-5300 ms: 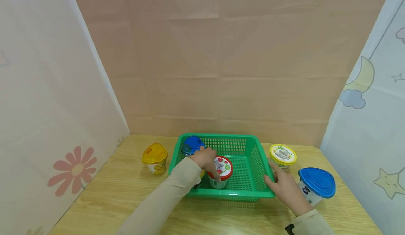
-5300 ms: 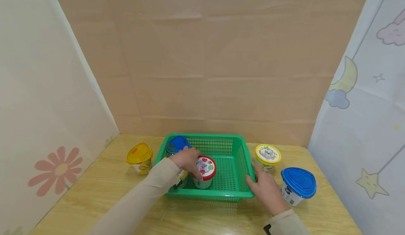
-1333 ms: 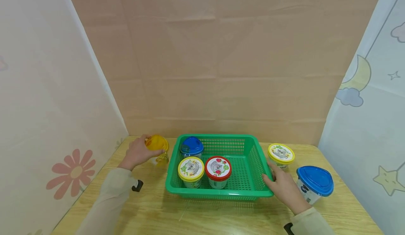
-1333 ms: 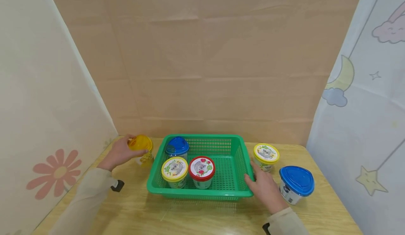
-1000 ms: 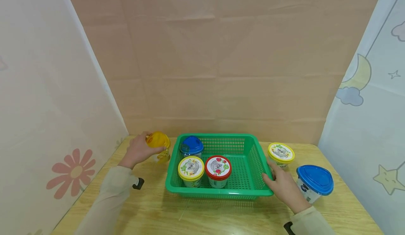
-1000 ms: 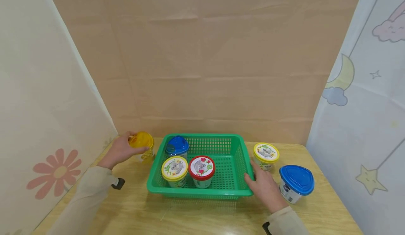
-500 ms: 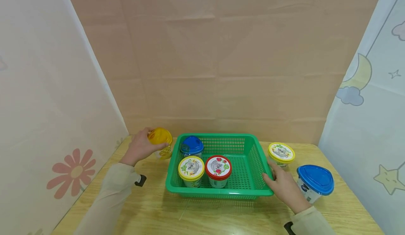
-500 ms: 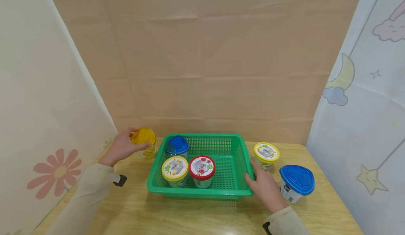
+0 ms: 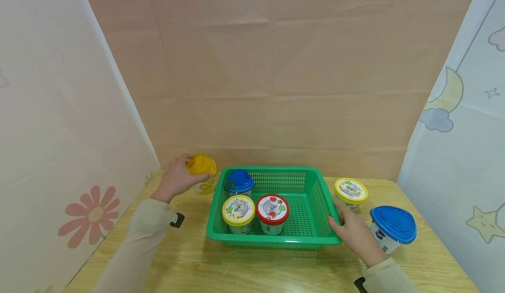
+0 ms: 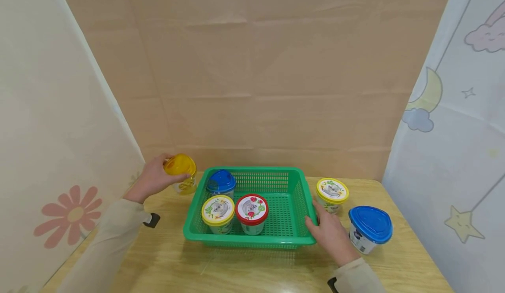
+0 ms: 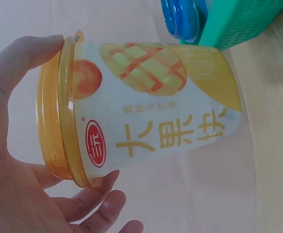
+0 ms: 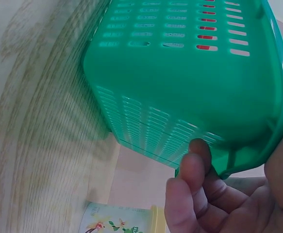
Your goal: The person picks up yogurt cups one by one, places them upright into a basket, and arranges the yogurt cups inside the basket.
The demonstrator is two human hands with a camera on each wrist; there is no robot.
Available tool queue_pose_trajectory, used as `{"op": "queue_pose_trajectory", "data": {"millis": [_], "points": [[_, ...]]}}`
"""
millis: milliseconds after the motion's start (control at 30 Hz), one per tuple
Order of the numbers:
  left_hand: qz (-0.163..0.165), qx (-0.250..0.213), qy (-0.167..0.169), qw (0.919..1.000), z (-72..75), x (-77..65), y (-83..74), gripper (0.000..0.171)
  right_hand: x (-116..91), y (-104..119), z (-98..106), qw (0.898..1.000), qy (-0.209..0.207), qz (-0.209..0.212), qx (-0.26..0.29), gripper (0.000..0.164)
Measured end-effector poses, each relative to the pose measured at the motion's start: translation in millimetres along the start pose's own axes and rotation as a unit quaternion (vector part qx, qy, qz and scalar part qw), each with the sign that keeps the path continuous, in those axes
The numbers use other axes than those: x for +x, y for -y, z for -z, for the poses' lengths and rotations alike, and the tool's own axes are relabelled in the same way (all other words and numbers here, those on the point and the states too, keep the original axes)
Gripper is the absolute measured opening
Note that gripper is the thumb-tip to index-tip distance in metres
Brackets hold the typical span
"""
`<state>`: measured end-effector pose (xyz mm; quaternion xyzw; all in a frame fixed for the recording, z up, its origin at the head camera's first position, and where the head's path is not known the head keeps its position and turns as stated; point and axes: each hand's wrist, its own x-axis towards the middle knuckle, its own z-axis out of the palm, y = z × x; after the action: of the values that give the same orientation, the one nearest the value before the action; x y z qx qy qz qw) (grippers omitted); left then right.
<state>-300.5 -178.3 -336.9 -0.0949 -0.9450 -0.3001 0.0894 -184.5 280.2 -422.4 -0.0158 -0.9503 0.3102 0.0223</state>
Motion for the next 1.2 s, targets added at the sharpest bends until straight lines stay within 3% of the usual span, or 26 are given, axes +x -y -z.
{"op": "queue_pose_trajectory", "data": {"millis": [200,433,1200], "points": [[-0.019,-0.006,-0.006,0.9998,2.3,4.6,-8.8,0.090,0,0,0,1.000,-0.003,-0.001,-0.003,0.069],[-0.018,-0.021,-0.001,0.9996,1.4,9.3,-23.0,0.093,-1,2,0,1.000,0.001,-0.004,0.003,0.069],[-0.036,-0.065,0.022,0.9970,-17.9,25.7,-78.7,0.094,0,1,2,1.000,0.000,0.003,-0.003,0.068]]}}
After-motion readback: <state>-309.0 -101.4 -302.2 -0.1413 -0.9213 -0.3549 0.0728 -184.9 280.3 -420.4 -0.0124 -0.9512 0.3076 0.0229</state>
